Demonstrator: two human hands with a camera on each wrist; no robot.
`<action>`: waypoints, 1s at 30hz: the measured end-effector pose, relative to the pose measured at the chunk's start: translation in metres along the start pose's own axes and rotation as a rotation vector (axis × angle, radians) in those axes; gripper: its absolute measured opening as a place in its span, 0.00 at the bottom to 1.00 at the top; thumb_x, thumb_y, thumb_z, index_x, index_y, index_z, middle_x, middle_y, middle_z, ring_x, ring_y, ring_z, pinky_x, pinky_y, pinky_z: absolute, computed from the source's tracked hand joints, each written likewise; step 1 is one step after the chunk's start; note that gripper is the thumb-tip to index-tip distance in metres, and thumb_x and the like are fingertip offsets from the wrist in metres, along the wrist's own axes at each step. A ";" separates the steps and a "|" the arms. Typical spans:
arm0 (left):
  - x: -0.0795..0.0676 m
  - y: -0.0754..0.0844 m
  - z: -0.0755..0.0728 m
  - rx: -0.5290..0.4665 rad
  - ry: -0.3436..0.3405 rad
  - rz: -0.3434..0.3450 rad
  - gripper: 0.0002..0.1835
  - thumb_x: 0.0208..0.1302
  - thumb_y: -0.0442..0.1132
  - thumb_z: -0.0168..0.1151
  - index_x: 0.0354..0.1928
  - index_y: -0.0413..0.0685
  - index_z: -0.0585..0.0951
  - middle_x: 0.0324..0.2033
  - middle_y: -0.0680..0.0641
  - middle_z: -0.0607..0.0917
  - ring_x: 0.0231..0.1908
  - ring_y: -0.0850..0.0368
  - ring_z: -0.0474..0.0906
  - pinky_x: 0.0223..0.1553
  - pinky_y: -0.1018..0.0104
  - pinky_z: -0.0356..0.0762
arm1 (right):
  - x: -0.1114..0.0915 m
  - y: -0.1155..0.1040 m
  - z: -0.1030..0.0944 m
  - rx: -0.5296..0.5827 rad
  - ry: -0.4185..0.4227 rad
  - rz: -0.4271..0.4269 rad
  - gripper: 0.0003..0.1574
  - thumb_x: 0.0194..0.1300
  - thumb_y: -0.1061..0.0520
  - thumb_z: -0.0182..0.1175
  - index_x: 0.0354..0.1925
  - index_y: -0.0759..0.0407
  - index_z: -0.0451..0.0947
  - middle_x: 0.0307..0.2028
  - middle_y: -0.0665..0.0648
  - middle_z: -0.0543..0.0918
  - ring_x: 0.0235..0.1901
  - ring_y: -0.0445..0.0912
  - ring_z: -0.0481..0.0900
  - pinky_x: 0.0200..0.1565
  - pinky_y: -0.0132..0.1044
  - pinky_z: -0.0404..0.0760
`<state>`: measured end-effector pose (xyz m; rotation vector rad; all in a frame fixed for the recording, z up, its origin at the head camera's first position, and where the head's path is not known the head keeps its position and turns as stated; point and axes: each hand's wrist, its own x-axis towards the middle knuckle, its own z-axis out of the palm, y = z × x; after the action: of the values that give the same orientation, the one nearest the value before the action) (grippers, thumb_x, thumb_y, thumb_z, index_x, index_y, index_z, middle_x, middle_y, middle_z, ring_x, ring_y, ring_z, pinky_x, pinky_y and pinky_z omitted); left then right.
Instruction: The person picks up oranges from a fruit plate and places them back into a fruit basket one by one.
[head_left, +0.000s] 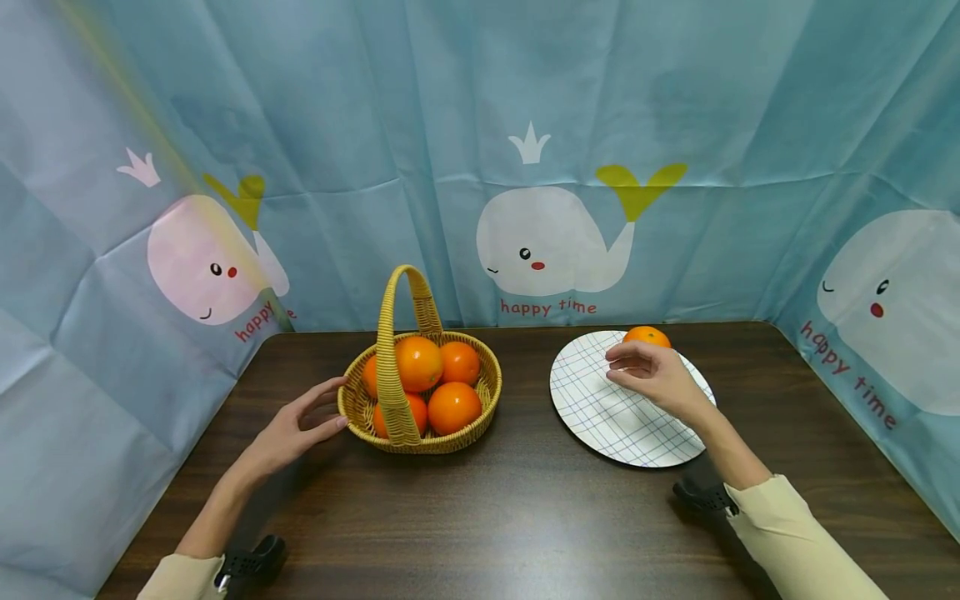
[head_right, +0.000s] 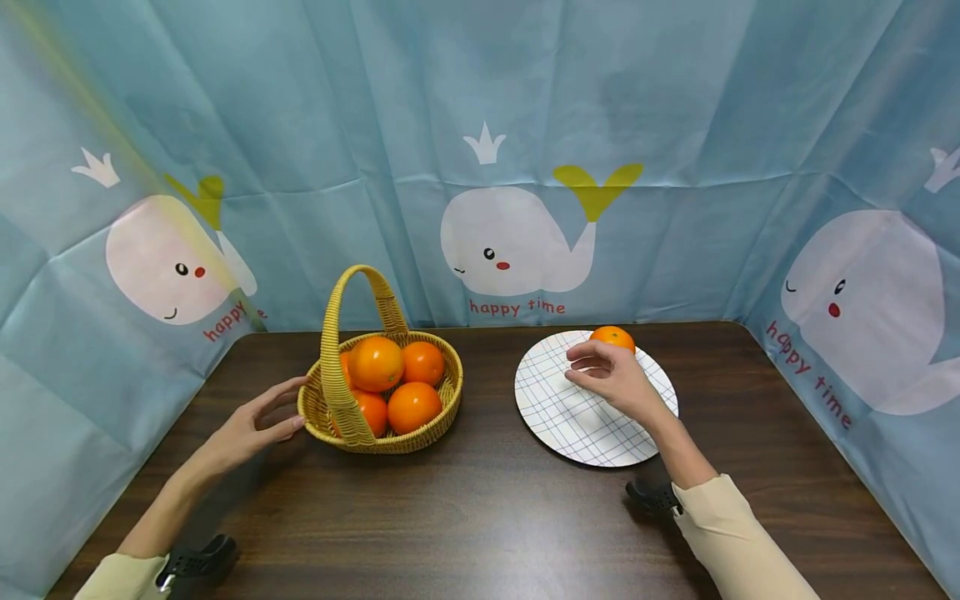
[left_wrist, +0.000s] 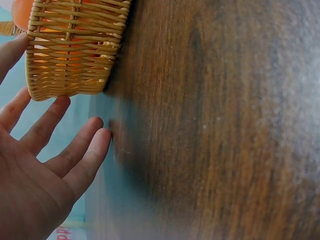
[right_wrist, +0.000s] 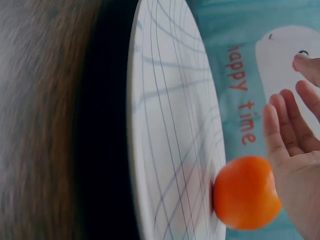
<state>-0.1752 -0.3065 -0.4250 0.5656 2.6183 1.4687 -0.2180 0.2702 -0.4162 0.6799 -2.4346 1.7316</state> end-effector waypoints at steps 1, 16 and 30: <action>0.000 0.000 0.000 -0.001 -0.001 -0.001 0.34 0.75 0.38 0.60 0.77 0.42 0.61 0.71 0.32 0.65 0.64 0.29 0.68 0.53 0.73 0.74 | -0.002 0.000 -0.003 -0.006 0.004 0.000 0.18 0.65 0.67 0.68 0.52 0.73 0.79 0.49 0.76 0.79 0.45 0.51 0.84 0.48 0.32 0.82; 0.000 0.002 0.000 0.006 0.008 -0.015 0.34 0.74 0.39 0.61 0.77 0.44 0.61 0.71 0.33 0.65 0.64 0.30 0.69 0.54 0.72 0.75 | -0.029 0.006 -0.044 -0.098 0.083 -0.004 0.19 0.66 0.69 0.66 0.54 0.75 0.78 0.50 0.74 0.79 0.47 0.42 0.83 0.47 0.29 0.81; 0.000 -0.002 0.000 -0.011 0.005 0.002 0.34 0.75 0.38 0.60 0.77 0.43 0.61 0.71 0.33 0.64 0.65 0.30 0.67 0.53 0.75 0.73 | -0.035 0.022 -0.065 -0.215 0.184 0.094 0.39 0.66 0.60 0.71 0.69 0.69 0.67 0.64 0.67 0.71 0.62 0.59 0.71 0.53 0.25 0.76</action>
<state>-0.1757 -0.3070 -0.4266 0.5646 2.6121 1.4861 -0.2076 0.3458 -0.4227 0.3714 -2.5072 1.4576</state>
